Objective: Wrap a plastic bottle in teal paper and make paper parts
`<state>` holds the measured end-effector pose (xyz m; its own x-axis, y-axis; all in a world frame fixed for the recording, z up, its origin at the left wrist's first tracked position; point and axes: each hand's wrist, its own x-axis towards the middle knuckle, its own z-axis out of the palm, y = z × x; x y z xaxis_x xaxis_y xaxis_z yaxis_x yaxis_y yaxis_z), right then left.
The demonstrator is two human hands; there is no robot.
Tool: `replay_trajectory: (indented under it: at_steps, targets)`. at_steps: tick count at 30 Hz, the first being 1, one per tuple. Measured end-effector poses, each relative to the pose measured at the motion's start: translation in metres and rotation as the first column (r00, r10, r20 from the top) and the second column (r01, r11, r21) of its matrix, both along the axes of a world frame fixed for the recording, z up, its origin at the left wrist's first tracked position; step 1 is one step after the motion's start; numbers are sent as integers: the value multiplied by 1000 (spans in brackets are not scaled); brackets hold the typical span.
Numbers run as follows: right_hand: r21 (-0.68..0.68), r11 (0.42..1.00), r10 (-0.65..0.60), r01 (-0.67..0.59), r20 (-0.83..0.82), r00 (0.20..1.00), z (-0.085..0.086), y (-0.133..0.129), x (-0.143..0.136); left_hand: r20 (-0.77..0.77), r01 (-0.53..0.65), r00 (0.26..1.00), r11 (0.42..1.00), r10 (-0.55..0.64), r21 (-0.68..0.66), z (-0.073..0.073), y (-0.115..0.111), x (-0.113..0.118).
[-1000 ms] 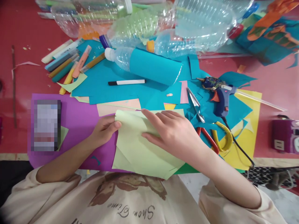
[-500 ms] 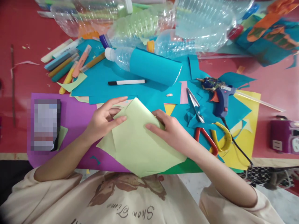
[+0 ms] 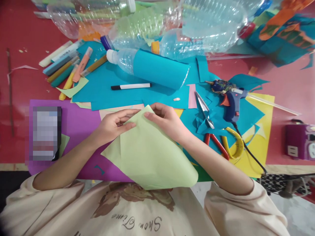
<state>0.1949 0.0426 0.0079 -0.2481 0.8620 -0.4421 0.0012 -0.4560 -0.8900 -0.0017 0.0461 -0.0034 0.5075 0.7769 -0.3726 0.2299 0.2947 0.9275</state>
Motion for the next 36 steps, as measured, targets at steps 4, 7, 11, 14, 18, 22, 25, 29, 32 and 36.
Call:
replay_trajectory:
  at_steps: [4,7,11,14,18,22,25,29,32,36]
  targets:
    - [-14,998,-56,56,-20,998,-3,-1,1,-41,-1,999,1000,1,18,-2,0,-1]
    - [-15,994,-108,108,-16,994,-5,-2,2,-62,17,998,998,-13,66,-2,2,-2]
    - [3,987,-161,161,4,987,-7,-3,2,-86,-3,996,993,13,118,-2,3,-3]
    - [14,987,-160,159,29,987,-8,-4,3,-78,-11,997,996,17,88,-3,4,-3]
    - [49,988,-147,144,67,987,-8,-3,3,-83,-12,996,997,19,77,-1,9,-3]
    - [76,986,-153,146,84,985,-9,-3,3,-104,32,994,998,-26,59,6,20,-5]
    - [95,983,-166,160,64,984,-11,-4,2,-125,98,988,995,-94,23,11,28,-7]
    - [119,977,-183,176,53,982,-13,-6,1,-168,117,979,993,-113,12,13,33,-10]
    - [117,980,-168,161,55,984,-13,-7,0,-154,121,981,993,-121,-11,11,34,-12]
    - [111,980,-173,166,55,983,-14,-7,0,-70,115,991,993,-113,21,4,33,-15]
